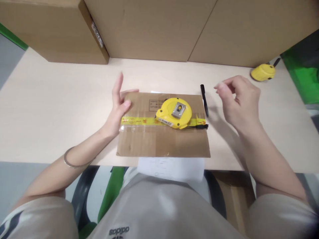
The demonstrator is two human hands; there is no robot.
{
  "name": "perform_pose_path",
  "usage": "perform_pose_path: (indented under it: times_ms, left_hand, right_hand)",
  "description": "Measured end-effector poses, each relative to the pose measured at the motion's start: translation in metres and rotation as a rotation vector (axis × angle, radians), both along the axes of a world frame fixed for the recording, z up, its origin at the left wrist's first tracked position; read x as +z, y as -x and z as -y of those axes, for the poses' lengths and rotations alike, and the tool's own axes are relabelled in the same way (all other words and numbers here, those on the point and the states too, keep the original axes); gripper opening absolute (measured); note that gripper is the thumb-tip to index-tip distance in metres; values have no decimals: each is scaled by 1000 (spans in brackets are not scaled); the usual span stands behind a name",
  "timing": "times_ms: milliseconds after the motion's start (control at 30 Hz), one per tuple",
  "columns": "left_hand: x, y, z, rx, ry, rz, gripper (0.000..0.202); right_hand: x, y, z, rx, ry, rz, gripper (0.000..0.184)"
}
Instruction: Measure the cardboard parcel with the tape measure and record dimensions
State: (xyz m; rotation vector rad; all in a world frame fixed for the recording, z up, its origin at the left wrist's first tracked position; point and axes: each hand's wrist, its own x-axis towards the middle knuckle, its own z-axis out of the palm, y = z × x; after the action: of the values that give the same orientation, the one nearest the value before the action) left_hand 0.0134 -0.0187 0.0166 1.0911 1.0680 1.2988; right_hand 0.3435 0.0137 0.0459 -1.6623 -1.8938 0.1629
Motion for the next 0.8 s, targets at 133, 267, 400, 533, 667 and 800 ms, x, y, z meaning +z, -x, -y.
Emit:
perform_pose_path:
  times_ms: [133, 267, 400, 533, 667, 800]
  left_hand:
    - [4, 12, -2, -75, -111, -231, 29]
    - [1, 19, -4, -127, -81, -222, 29]
    - [1, 12, -1, -122, -2, -82, 45]
    - [-5, 7, 0, -112, 7, 65, 61]
    - [-19, 14, -10, -199, -51, 40, 67]
    - [-30, 25, -18, -239, -241, -148, 57]
  right_hand:
    - [26, 45, 18, 402, -64, 72, 74]
    - [33, 77, 37, 523, 68, 91, 54]
    - [34, 86, 42, 569, 191, -170, 60]
    - [44, 104, 29, 742, 40, -243, 55]
    - [57, 137, 19, 871, 73, -33, 46]
    - [61, 151, 19, 866, 118, 164, 44]
